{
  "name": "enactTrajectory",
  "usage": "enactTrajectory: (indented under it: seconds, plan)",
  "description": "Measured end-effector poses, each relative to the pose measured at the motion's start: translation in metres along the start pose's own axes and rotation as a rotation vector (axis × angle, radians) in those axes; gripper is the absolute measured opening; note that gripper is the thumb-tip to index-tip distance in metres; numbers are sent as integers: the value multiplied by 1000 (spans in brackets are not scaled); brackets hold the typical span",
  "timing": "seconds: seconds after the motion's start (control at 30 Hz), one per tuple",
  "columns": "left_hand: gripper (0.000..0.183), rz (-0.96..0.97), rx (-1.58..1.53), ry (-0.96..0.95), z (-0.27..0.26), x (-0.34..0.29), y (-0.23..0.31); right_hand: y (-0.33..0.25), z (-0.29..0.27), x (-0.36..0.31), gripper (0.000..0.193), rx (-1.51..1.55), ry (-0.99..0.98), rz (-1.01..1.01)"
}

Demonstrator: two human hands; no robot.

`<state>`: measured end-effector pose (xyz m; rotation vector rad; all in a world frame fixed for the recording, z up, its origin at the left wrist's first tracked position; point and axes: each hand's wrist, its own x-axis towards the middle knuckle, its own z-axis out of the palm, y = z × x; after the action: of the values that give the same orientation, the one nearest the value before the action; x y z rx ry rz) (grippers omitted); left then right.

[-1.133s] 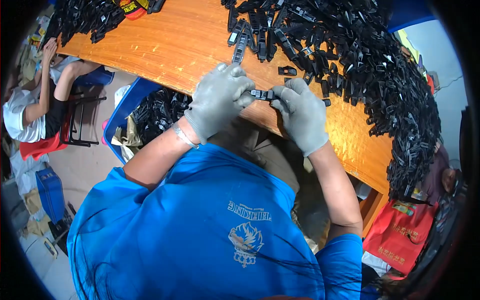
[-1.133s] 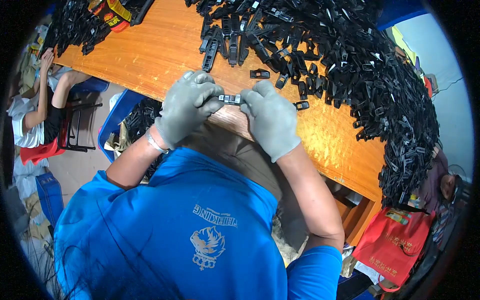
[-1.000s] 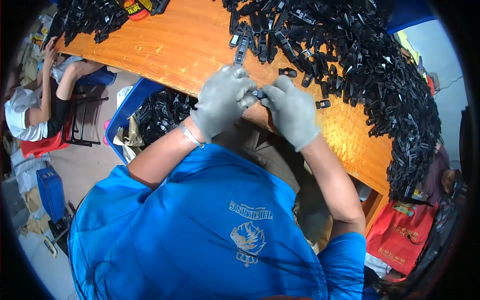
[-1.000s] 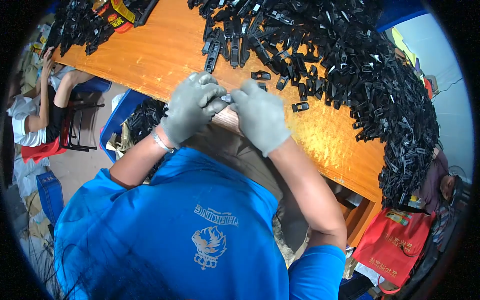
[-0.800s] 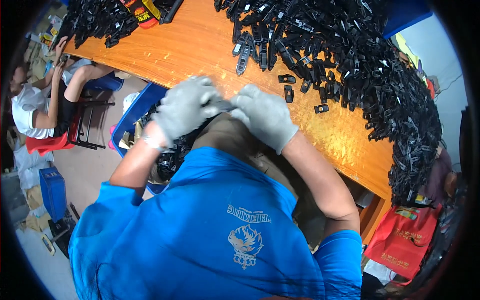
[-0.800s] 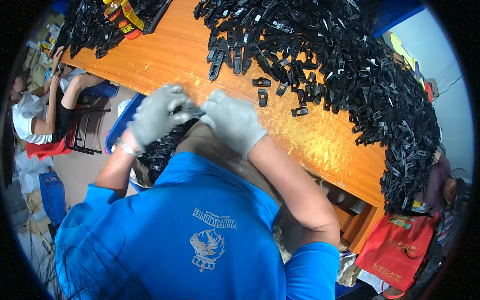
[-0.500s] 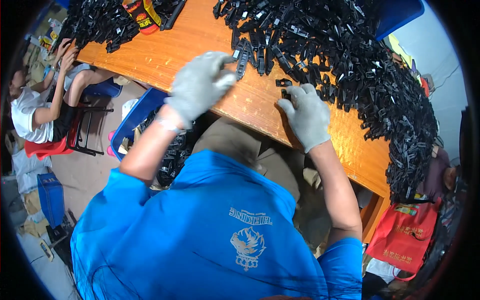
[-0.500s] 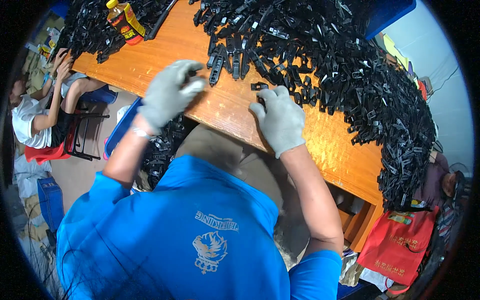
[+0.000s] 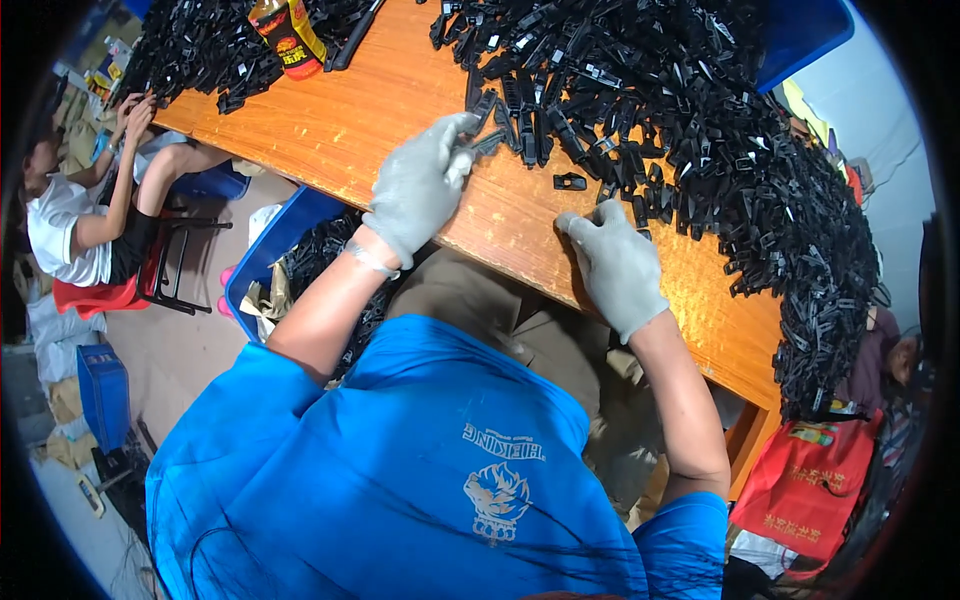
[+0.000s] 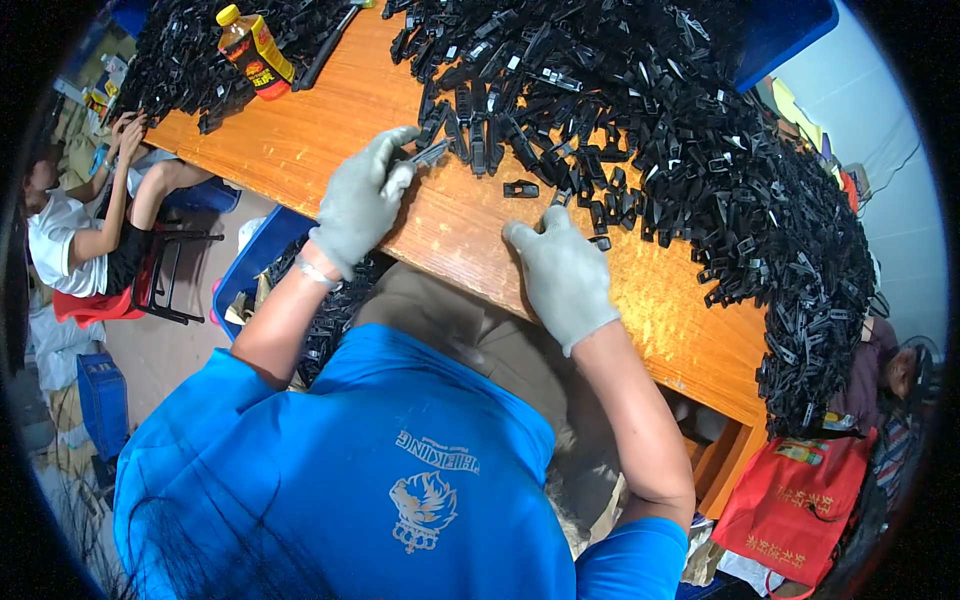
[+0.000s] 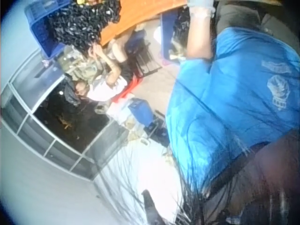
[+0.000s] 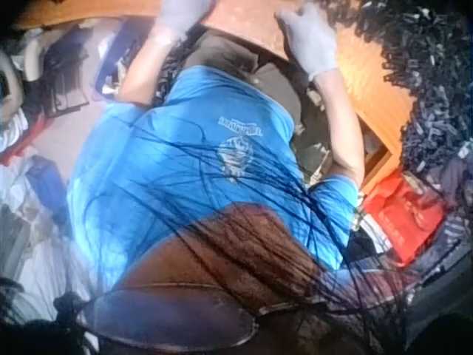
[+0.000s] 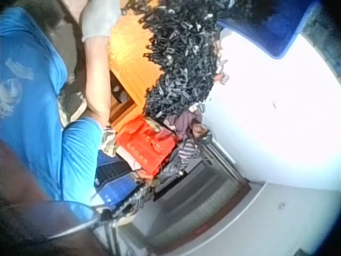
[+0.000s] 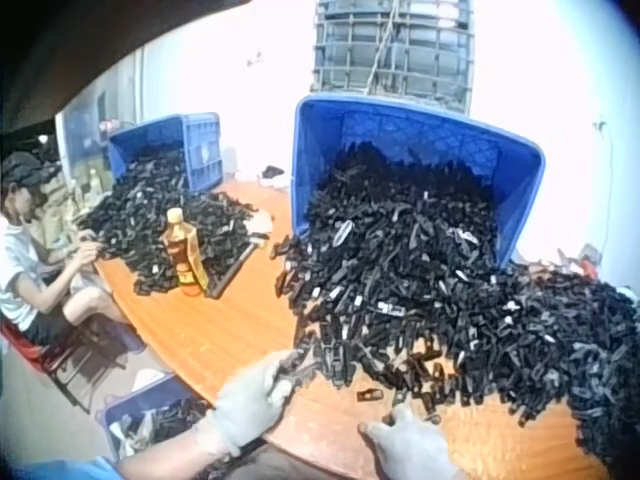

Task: The person repeatedly takes plastic components from a pile on the table, snaps them together by hand, and places the assembled pieces in a row on the wooden surface.

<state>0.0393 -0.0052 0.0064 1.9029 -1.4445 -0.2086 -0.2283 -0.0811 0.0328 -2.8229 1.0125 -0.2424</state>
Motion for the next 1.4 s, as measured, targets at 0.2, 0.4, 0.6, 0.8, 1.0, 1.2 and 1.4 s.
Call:
enactTrajectory:
  seconds: [0.2, 0.4, 0.6, 0.8, 1.0, 1.2, 1.4]
  plan:
    - [30, -290, -753, -363, -14, -20, 1, 12, 14, -8, 22, -24, -79, -21]
    - [21, -55, -262, -227, -1, -12, -10, 6, 9, 0, 19, -111, -117, -62]
    - [21, 101, 2, -84, 1, -5, -25, 3, 5, 8, 16, -195, -177, -46]
    - [25, 111, -9, -166, -7, -16, -13, -5, 16, 31, 22, 220, 106, -95]
    - [21, 205, 72, -125, 1, -16, -17, -13, 39, 64, 18, 352, 97, -80]
    - [19, 226, 42, -117, 3, -17, -20, -20, 53, 70, 18, 336, 112, -173]
    - [22, 204, -26, -186, -17, -16, -26, -40, 62, 84, 18, 287, 96, -298]
